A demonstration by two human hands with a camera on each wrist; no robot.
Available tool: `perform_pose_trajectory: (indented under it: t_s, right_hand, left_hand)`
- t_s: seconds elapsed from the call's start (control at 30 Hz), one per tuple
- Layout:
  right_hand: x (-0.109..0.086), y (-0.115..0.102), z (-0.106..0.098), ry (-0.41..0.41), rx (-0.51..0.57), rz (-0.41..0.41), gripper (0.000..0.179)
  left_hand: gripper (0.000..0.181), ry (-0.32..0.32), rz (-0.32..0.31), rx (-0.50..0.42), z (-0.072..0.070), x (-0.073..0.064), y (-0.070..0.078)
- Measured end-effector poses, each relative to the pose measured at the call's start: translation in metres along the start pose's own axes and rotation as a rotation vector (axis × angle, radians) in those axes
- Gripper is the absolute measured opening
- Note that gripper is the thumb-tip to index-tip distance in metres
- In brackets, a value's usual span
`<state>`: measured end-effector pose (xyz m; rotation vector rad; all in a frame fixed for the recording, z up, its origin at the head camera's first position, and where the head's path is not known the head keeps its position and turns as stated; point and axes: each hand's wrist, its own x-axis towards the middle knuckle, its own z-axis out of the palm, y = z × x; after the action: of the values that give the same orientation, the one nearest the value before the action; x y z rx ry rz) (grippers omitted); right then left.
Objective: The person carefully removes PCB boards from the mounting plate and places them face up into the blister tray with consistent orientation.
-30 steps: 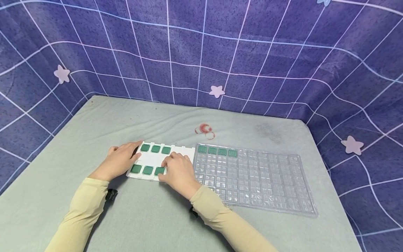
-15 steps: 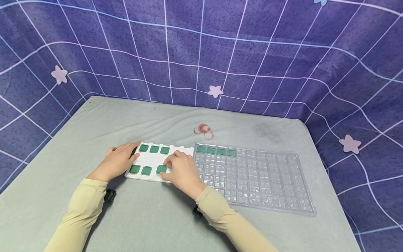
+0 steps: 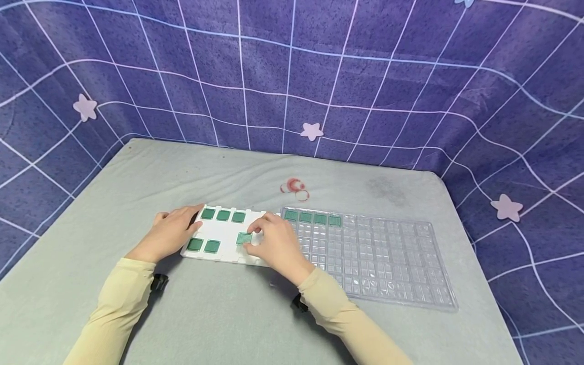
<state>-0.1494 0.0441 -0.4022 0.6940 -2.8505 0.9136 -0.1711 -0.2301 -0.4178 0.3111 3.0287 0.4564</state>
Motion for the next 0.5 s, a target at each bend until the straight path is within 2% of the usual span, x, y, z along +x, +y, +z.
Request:
perform_pose_trajectory:
  t_s: [0.27, 0.5]
  right_hand:
    - [-0.002, 0.013, -0.016, 0.021, 0.007, 0.012, 0.025]
    - [-0.003, 0.035, -0.032, 0.038, -0.013, 0.036, 0.026]
  left_hand:
    - [0.053, -0.001, -0.001, 0.001, 0.001, -0.001, 0.000]
    - [0.053, 0.006, 0.001, 0.005, 0.000, 0.000, 0.001]
